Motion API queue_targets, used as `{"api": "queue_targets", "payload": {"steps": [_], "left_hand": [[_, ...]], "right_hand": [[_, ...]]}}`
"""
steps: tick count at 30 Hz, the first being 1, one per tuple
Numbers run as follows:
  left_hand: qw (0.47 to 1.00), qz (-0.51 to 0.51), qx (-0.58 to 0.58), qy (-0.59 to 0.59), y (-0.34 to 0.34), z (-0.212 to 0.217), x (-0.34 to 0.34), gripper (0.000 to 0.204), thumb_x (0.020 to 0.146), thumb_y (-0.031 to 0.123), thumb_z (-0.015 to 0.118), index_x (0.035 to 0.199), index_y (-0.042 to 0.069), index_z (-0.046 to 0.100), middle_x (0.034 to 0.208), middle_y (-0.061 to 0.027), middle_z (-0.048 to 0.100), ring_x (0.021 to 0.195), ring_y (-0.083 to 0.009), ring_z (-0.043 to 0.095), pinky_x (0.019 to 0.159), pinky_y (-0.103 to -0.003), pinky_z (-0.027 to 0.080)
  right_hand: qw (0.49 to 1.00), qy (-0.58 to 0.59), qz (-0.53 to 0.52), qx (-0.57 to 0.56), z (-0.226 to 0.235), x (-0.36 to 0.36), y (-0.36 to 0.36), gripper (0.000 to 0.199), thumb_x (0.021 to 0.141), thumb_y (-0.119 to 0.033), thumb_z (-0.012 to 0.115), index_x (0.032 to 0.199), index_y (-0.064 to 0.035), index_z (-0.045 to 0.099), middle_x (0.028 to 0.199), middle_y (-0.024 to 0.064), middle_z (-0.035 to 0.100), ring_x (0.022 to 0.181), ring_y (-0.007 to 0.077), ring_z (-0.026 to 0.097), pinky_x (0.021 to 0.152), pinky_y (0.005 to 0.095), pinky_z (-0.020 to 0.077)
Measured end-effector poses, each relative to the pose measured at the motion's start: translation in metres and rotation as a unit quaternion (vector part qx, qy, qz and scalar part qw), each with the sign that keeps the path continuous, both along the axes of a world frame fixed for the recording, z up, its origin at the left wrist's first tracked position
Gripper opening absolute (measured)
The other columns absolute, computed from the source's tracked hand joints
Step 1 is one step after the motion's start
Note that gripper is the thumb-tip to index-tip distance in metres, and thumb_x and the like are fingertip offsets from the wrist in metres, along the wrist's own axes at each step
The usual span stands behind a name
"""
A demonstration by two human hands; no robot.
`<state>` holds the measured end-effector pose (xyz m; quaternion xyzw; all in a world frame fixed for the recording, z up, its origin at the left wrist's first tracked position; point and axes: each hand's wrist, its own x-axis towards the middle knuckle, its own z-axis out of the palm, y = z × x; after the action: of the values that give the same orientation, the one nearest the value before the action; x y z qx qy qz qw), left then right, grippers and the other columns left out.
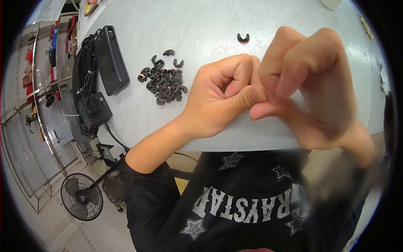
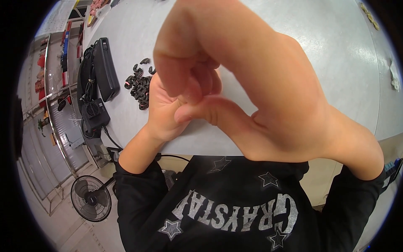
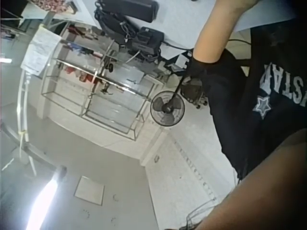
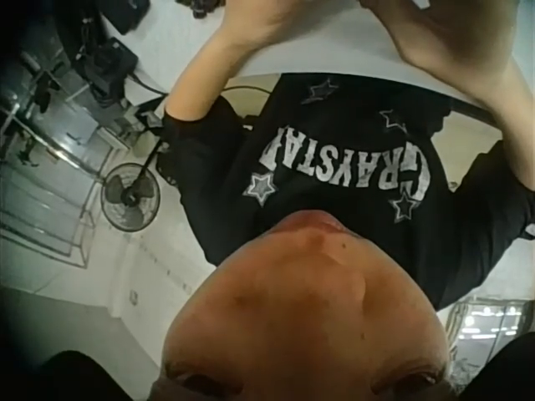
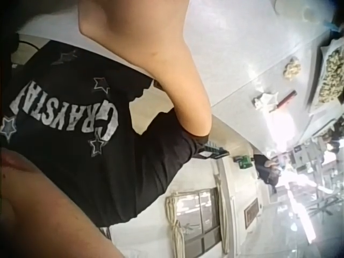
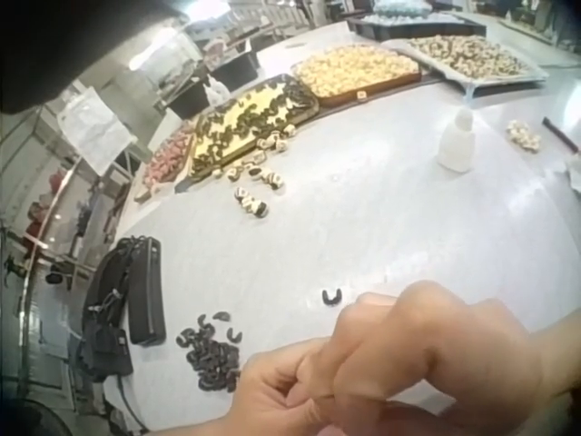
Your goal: The person applies glue to miniature figurine pieces with a dispenser bottle and attaches them onto figurine heads by hand. The person also wipes their fingers with a cloth and rolls protective finger cots onto their fingers.
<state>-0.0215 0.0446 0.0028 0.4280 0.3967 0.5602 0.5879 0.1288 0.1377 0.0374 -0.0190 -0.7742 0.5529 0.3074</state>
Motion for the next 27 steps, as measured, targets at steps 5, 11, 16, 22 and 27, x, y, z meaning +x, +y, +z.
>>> {"api": "queue_targets", "payload": {"steps": [5, 11, 16, 22, 27], "left_hand": [[1.0, -0.004, -0.005, -0.005, 0.0, 0.001, 0.0, 0.041, 0.087, 0.012, 0.064, 0.062, 0.012, 0.031, 0.067, 0.0018, 0.05, 0.062, -0.0034, 0.04, 0.053, -0.018, 0.031], [1.0, 0.0, -0.021, -0.003, 0.0, 0.002, 0.0, 0.042, 0.087, 0.013, 0.065, 0.062, 0.012, 0.03, 0.067, 0.0019, 0.05, 0.062, -0.0037, 0.039, 0.053, -0.018, 0.03], [1.0, 0.001, -0.009, 0.02, 0.0, 0.002, 0.0, 0.042, 0.086, 0.014, 0.065, 0.063, 0.012, 0.03, 0.068, 0.0015, 0.05, 0.063, -0.0039, 0.04, 0.053, -0.018, 0.03], [1.0, 0.001, -0.002, -0.015, 0.0, 0.001, 0.001, 0.043, 0.086, 0.016, 0.065, 0.063, 0.011, 0.03, 0.069, 0.0005, 0.05, 0.064, -0.0052, 0.041, 0.055, -0.02, 0.031], [1.0, -0.001, 0.029, -0.01, -0.001, 0.0, 0.001, 0.043, 0.086, 0.018, 0.066, 0.063, 0.011, 0.03, 0.07, 0.0, 0.051, 0.064, -0.0058, 0.041, 0.056, -0.02, 0.032]], "right_hand": [[0.999, 0.037, 0.001, -0.015, 0.002, -0.001, 0.001, 0.044, 0.065, 0.007, 0.077, 0.084, -0.0073, 0.04, 0.08, 0.0067, 0.05, 0.062, 0.011, 0.049, 0.055, 0.0222, 0.0412], [0.999, 0.024, 0.008, 0.04, -0.002, -0.003, 0.004, 0.045, 0.063, 0.007, 0.077, 0.083, -0.0079, 0.04, 0.081, 0.0075, 0.05, 0.061, 0.0118, 0.048, 0.052, 0.0228, 0.0402], [0.998, 0.021, 0.008, 0.061, -0.009, 0.0, 0.004, 0.046, 0.063, 0.007, 0.078, 0.082, -0.0082, 0.039, 0.08, 0.0078, 0.05, 0.061, 0.0121, 0.048, 0.051, 0.023, 0.0394], [0.997, 0.022, 0.03, 0.068, -0.009, 0.002, 0.006, 0.045, 0.064, 0.004, 0.079, 0.08, -0.0085, 0.038, 0.079, 0.0078, 0.051, 0.061, 0.0116, 0.048, 0.051, 0.0221, 0.0387], [0.993, 0.007, 0.061, 0.104, 0.005, 0.001, 0.013, 0.044, 0.065, -0.001, 0.08, 0.078, -0.0087, 0.039, 0.078, 0.0082, 0.052, 0.06, 0.0109, 0.049, 0.051, 0.021, 0.0385]]}}
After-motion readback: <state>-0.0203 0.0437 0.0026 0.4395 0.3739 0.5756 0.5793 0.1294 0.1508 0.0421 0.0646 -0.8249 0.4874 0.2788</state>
